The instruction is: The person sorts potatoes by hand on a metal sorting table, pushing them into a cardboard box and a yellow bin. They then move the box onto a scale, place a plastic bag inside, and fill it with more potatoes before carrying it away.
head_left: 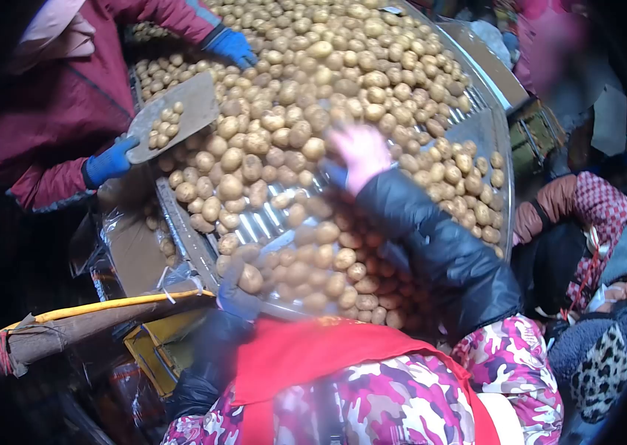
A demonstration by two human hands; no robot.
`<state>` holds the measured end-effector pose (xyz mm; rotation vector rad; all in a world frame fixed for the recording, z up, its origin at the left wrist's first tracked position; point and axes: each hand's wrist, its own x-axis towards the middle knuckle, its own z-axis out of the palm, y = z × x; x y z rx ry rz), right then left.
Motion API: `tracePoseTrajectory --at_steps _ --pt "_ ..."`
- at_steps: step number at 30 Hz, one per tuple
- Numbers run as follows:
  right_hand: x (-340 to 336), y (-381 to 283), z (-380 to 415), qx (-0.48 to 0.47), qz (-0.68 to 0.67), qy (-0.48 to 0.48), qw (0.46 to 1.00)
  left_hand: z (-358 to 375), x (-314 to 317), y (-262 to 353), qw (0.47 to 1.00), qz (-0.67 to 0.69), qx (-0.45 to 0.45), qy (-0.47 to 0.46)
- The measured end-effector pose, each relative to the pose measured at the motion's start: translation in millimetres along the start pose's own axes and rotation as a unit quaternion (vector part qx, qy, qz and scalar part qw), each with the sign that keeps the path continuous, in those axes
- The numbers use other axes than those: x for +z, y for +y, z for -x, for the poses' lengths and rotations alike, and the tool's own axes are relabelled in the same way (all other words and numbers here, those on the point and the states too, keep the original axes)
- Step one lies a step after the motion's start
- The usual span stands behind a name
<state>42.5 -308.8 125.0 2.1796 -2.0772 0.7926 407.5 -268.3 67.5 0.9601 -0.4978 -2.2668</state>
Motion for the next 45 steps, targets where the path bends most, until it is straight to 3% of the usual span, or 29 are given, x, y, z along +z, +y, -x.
tracePoseTrajectory --at_steps 1,3,4,6,7,8,11,13,15,17,18,21,24,27,29,31,32,33,35,38,39,40,41,42,43,45 --pt "-5.5 2.7 -29.6 0.033 0.017 -0.032 0.999 5.1 5.2 -3.4 0.999 0.031 -0.027 -0.015" --pt "39.6 34.7 -64.8 0.054 0.058 0.026 0.997 9.2 -3.4 -20.6 0.992 -0.116 0.046 0.022" --pt "24.8 22.5 -79.9 0.100 0.037 -0.090 0.990 5.5 -32.1 -37.7 0.984 -0.167 0.057 0.021" --pt "21.6 -1.7 -94.2 0.108 0.039 -0.198 0.973 7.5 -31.7 -36.1 0.983 -0.179 0.038 0.009" --pt "49.9 -6.0 -81.5 0.143 0.071 -0.139 0.977 7.9 -31.5 -35.1 0.982 -0.186 0.029 0.003" --pt "55.3 -9.1 -75.0 0.092 0.110 -0.088 0.986 5.9 -31.1 -33.0 0.964 -0.263 0.048 0.000" --pt "33.2 -2.4 -32.5 0.045 0.090 -0.170 0.980 3.5 -22.0 -24.4 0.897 -0.424 0.123 -0.028" --pt "4.3 -20.9 -6.5 0.008 0.121 -0.296 0.948 -2.1 -12.6 -19.7 0.939 -0.334 0.079 -0.024" --pt "3.8 -35.6 29.0 -0.048 0.060 -0.266 0.961 -14.1 -14.3 -16.2 0.975 -0.223 -0.001 0.005" --pt "11.2 -29.2 65.5 -0.109 0.067 -0.162 0.978 -16.0 -7.1 -13.0 0.995 -0.103 -0.019 -0.008" --pt "3.3 -22.7 72.5 -0.090 0.046 -0.185 0.978 -18.4 -5.9 -11.5 0.999 -0.007 -0.049 -0.005" --pt "-22.3 -1.8 72.0 -0.002 0.095 -0.265 0.960 -14.9 -13.1 -12.4 0.996 -0.070 -0.040 0.049" --pt "-36.7 28.0 69.7 0.091 0.073 -0.153 0.981 -23.6 -37.5 -17.8 0.987 0.124 -0.097 -0.032" --pt "-20.6 60.4 55.4 0.164 0.111 -0.060 0.978 -18.9 -29.2 -19.2 0.999 0.016 -0.042 -0.026" --pt "-15.3 56.2 32.2 0.139 0.102 -0.007 0.985 -11.6 -16.8 -13.7 0.992 -0.123 -0.005 -0.025" --pt "-7.6 34.1 -7.2 0.183 0.044 -0.144 0.972 -11.5 -22.3 -16.4 0.998 -0.051 -0.026 -0.015" --pt "20.2 43.9 -4.5 0.125 0.082 -0.188 0.971 -12.8 -25.9 -17.1 0.998 -0.044 -0.020 -0.038" --pt "34.8 28.8 -2.4 0.116 0.155 -0.159 0.968 -14.6 -29.8 -18.2 0.997 -0.036 -0.015 -0.061" --pt "45.6 8.5 3.8 0.143 0.133 -0.115 0.974 -15.8 -34.0 -16.5 0.989 -0.096 0.005 -0.112" --pt "37.6 -35.9 24.3 0.203 -0.022 -0.145 0.968 -8.3 -16.0 -8.0 0.949 -0.271 0.045 -0.153" --pt "49.5 -35.4 36.0 0.132 -0.077 -0.227 0.962 2.6 15.3 2.1 0.936 -0.317 0.063 -0.139" --pt "39.7 -59.5 46.6 0.127 -0.092 -0.192 0.969 8.2 32.1 5.9 0.920 -0.362 0.079 -0.126" --pt "29.9 -83.5 57.2 0.120 -0.106 -0.157 0.975 5.7 28.9 4.0 0.937 -0.328 0.027 -0.119" --pt "11.5 -99.3 54.1 0.092 -0.177 -0.250 0.948 1.3 21.5 3.6 0.949 -0.293 -0.025 -0.111" --pt "-0.4 -116.7 63.5 0.013 -0.169 -0.216 0.962 -1.9 18.4 3.0 0.949 -0.292 -0.043 -0.114" --pt "8.2 -109.6 60.9 -0.058 -0.148 -0.191 0.969 -8.0 13.2 2.0 0.946 -0.291 -0.079 -0.120"
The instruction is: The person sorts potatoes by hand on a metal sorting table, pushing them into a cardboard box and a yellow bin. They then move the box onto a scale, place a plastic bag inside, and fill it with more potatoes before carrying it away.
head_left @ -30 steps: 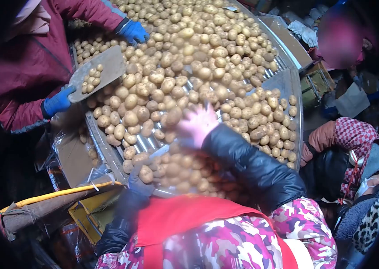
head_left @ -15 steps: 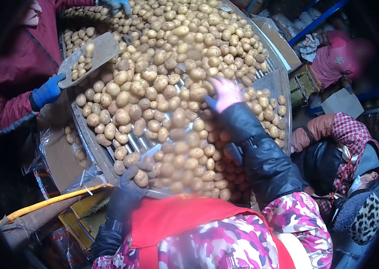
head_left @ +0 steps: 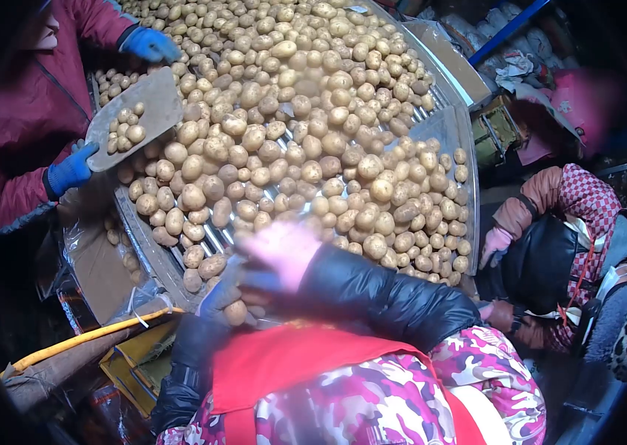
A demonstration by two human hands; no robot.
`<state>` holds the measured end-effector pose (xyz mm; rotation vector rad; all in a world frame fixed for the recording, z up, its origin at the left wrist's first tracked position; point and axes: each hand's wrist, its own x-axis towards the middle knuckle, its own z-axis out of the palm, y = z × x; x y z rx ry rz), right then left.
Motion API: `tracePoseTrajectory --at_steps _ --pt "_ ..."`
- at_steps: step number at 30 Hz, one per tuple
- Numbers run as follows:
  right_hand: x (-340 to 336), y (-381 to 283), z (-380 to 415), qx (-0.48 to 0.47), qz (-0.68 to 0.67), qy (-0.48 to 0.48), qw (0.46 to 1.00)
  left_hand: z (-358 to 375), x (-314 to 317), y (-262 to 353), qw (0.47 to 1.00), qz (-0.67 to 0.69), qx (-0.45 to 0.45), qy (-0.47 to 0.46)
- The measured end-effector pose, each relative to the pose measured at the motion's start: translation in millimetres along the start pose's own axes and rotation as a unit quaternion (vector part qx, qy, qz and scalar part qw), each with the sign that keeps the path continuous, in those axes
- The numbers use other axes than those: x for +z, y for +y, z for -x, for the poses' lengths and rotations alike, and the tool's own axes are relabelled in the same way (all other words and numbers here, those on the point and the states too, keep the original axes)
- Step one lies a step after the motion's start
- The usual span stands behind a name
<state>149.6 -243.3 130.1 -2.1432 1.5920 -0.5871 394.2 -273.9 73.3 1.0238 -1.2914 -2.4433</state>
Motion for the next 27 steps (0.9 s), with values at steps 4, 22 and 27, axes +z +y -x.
tracePoseTrajectory --at_steps 4,22,27 --pt "-43.5 101.1 -47.1 0.296 0.030 -0.007 0.955 3.3 2.1 -0.5 0.995 -0.045 0.087 -0.017" --pt "6.4 96.5 -8.7 0.114 0.088 0.084 0.986 9.7 10.0 19.0 0.989 -0.102 0.102 -0.010" --pt "-44.8 143.4 -55.3 0.304 0.121 0.108 0.939 7.6 -11.5 -10.1 0.996 -0.028 0.083 0.014"
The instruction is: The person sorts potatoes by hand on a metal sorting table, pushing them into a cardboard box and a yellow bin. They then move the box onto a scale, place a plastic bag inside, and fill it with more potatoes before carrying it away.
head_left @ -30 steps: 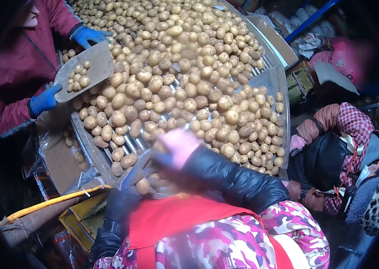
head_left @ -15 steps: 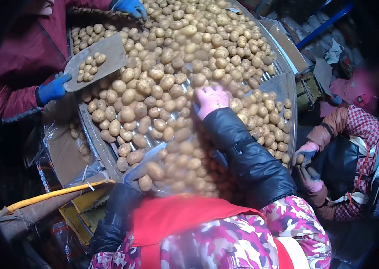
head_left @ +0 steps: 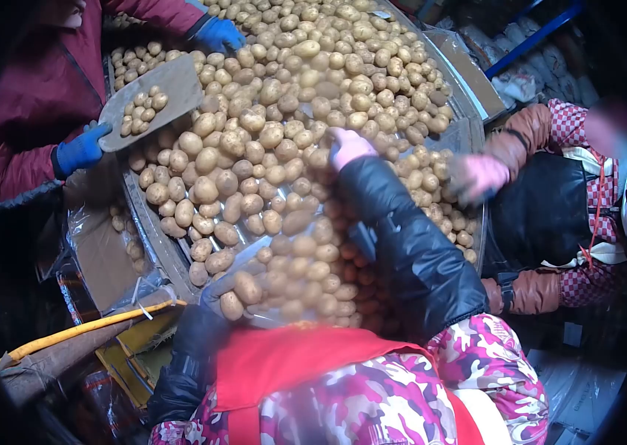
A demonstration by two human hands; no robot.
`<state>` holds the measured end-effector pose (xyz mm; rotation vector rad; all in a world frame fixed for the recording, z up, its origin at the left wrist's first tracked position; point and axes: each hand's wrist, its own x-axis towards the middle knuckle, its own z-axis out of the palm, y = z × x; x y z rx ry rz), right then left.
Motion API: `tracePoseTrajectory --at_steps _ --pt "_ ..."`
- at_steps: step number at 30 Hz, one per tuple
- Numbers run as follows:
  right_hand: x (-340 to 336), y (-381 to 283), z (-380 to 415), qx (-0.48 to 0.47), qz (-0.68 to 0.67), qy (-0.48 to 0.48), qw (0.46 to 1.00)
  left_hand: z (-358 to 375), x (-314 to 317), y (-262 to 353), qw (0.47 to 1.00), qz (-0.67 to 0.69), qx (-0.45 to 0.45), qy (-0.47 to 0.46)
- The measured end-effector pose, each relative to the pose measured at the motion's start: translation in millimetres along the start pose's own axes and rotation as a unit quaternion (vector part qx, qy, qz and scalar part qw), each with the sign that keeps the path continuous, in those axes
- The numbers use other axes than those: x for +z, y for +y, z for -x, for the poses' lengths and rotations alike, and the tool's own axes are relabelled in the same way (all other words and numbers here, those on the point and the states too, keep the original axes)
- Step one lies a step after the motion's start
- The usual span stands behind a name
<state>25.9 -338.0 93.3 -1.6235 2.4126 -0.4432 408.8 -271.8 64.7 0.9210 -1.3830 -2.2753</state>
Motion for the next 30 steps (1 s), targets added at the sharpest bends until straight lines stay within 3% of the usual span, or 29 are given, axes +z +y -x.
tracePoseTrajectory --at_steps 3,5,7,9,10,13,15,17,19,20,23,26,29,30 --pt "-21.8 3.6 -19.8 -0.079 0.057 -0.195 0.976 -0.6 -8.2 -9.1 0.999 0.028 0.018 -0.017" --pt "-17.6 11.1 -29.6 -0.114 0.053 -0.210 0.969 -2.9 -9.7 -3.3 0.996 -0.057 0.048 -0.038" --pt "-5.5 25.6 -49.1 -0.130 0.028 -0.243 0.961 -3.2 -3.1 9.0 0.998 -0.042 0.041 -0.030" --pt "-2.9 23.9 -55.8 -0.020 -0.042 -0.283 0.958 -0.6 8.3 18.6 0.998 0.069 -0.004 -0.003" --pt "-1.2 27.0 -50.6 -0.079 -0.028 -0.235 0.968 -0.4 6.5 14.4 0.998 0.060 -0.003 0.001" --pt "3.2 29.4 -25.8 0.075 -0.182 -0.126 0.972 -2.7 0.8 1.3 0.997 0.074 0.003 -0.002" --pt "28.4 35.9 -14.3 0.044 -0.303 -0.043 0.951 -4.7 4.0 3.7 0.990 0.138 0.007 -0.012" --pt "18.4 16.1 16.8 0.040 -0.327 0.035 0.944 -7.4 14.8 13.7 0.989 0.145 -0.007 0.013" --pt "-18.9 -21.7 39.1 0.016 -0.220 -0.052 0.974 -9.3 17.2 17.9 0.992 0.126 -0.014 0.017" --pt "20.6 -3.3 41.4 -0.076 -0.168 0.049 0.982 -9.8 12.1 12.0 0.995 0.103 -0.010 0.008" --pt "21.6 -27.0 61.2 -0.114 0.017 0.004 0.993 -5.9 3.9 -0.1 0.999 -0.006 -0.010 0.031" --pt "20.5 -44.1 67.6 -0.080 0.053 -0.101 0.990 -7.8 6.5 -5.0 0.990 0.130 -0.002 0.050" --pt "31.9 -45.6 79.3 -0.097 -0.016 -0.125 0.987 -11.9 15.1 4.1 0.972 0.188 -0.052 0.133" --pt "25.5 -52.6 87.1 -0.082 -0.007 -0.147 0.986 -14.8 18.8 5.5 0.979 0.152 -0.021 0.133"
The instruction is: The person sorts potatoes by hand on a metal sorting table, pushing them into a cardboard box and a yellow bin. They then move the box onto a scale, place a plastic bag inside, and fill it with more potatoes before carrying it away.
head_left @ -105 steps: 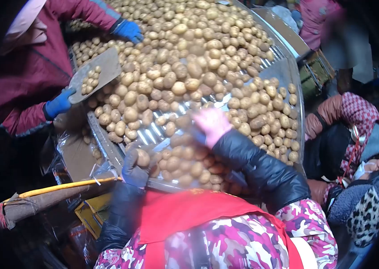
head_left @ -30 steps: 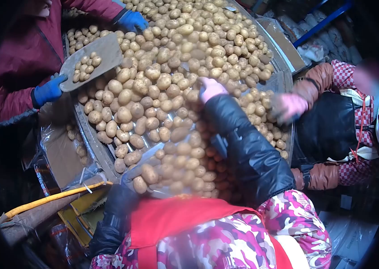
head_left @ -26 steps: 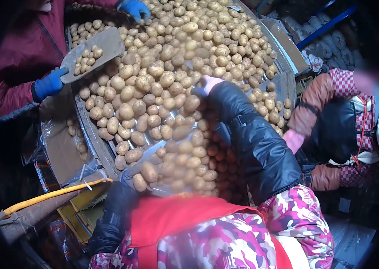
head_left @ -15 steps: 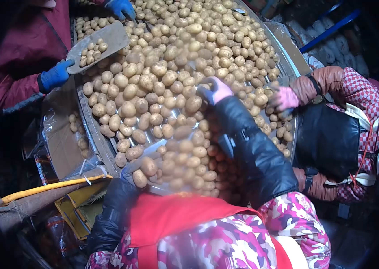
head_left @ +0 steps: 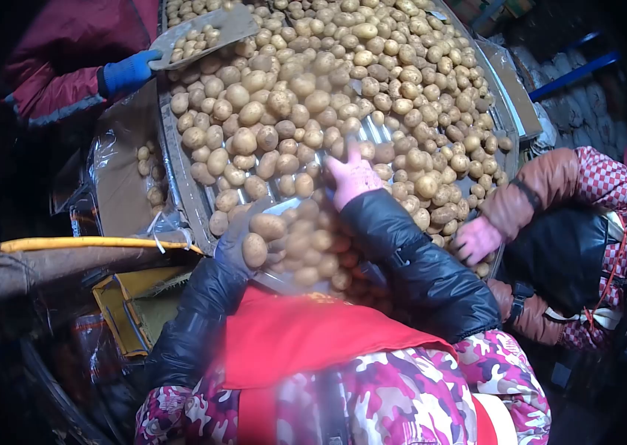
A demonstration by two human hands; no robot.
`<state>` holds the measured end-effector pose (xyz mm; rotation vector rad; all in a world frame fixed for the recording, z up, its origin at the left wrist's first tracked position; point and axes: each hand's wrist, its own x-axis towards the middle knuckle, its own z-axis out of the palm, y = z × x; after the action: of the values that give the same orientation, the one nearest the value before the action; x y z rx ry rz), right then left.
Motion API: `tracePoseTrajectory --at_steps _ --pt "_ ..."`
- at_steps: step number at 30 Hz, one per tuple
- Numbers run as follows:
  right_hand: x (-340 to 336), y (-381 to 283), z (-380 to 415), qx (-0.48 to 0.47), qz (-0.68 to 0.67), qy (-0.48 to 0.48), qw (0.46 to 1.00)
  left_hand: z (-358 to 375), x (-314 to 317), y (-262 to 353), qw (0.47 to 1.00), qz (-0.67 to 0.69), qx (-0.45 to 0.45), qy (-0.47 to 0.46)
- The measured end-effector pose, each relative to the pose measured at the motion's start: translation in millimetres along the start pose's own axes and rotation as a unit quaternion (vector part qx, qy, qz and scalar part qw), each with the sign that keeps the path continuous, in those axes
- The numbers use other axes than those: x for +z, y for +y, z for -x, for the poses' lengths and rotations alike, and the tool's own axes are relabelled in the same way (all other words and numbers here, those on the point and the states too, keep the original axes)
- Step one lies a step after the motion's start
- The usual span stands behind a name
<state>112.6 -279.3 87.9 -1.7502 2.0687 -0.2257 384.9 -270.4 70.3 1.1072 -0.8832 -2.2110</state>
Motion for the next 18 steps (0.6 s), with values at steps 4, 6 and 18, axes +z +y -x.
tracePoseTrajectory --at_steps 4,6,18 --pt "11.3 -11.3 33.3 -0.066 -0.115 0.084 0.988 5.3 0.5 2.6 0.990 -0.093 0.074 -0.071" --pt "13.3 -28.0 47.8 -0.117 -0.184 0.090 0.972 13.2 3.0 -1.1 0.977 -0.140 0.141 -0.076" --pt "40.6 -62.0 71.4 -0.292 -0.241 -0.027 0.925 109.2 -50.5 -31.8 0.993 0.096 -0.048 -0.044"
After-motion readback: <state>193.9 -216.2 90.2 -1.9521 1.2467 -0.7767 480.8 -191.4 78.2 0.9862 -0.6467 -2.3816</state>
